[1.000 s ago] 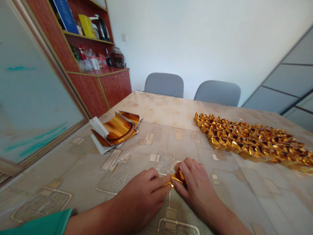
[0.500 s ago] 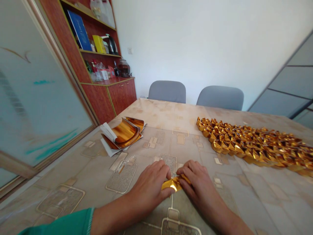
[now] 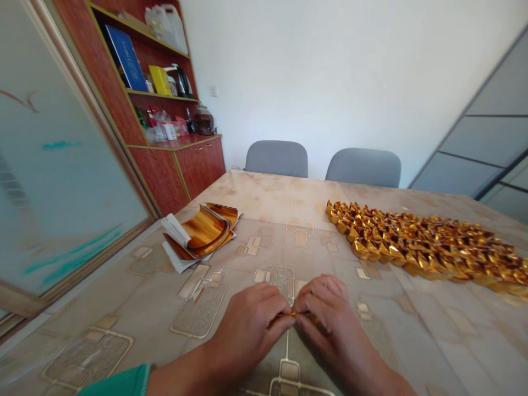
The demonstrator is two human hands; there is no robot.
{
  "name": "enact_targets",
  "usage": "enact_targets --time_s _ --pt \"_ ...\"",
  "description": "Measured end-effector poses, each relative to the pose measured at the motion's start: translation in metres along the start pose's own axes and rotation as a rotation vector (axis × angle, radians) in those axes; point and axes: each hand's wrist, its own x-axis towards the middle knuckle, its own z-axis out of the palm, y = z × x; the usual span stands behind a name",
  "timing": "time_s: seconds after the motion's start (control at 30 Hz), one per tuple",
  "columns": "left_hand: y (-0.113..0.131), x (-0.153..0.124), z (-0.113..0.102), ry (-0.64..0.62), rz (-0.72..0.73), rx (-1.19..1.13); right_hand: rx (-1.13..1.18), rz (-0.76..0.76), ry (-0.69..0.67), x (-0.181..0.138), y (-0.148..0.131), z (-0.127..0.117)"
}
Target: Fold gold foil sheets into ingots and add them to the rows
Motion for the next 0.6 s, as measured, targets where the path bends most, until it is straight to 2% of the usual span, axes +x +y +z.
enact_targets --time_s 0.1,0.27,0.4,0.47,0.6 --pt "-0.001 0.000 -0.004 0.035 -0.023 -0.084 0.128 0.100 0.030 0.000 0.005 -0.006" --pt "-0.001 0.003 -0.006 0.060 -0.232 -0.385 0.410 0.355 0.088 -0.002 0.022 -0.015" --pt "-0.002 0.007 -0.005 0.105 -0.428 -0.736 0.774 0.559 0.277 -0.004 0.024 -0.012" --pt "-0.002 0.009 -0.003 0.146 -0.481 -0.866 0.861 0.559 0.268 -0.006 0.020 -0.007" --pt "0.000 0.008 0.003 0.170 -0.534 -0.992 0.951 0.463 0.106 -0.008 0.009 0.008"
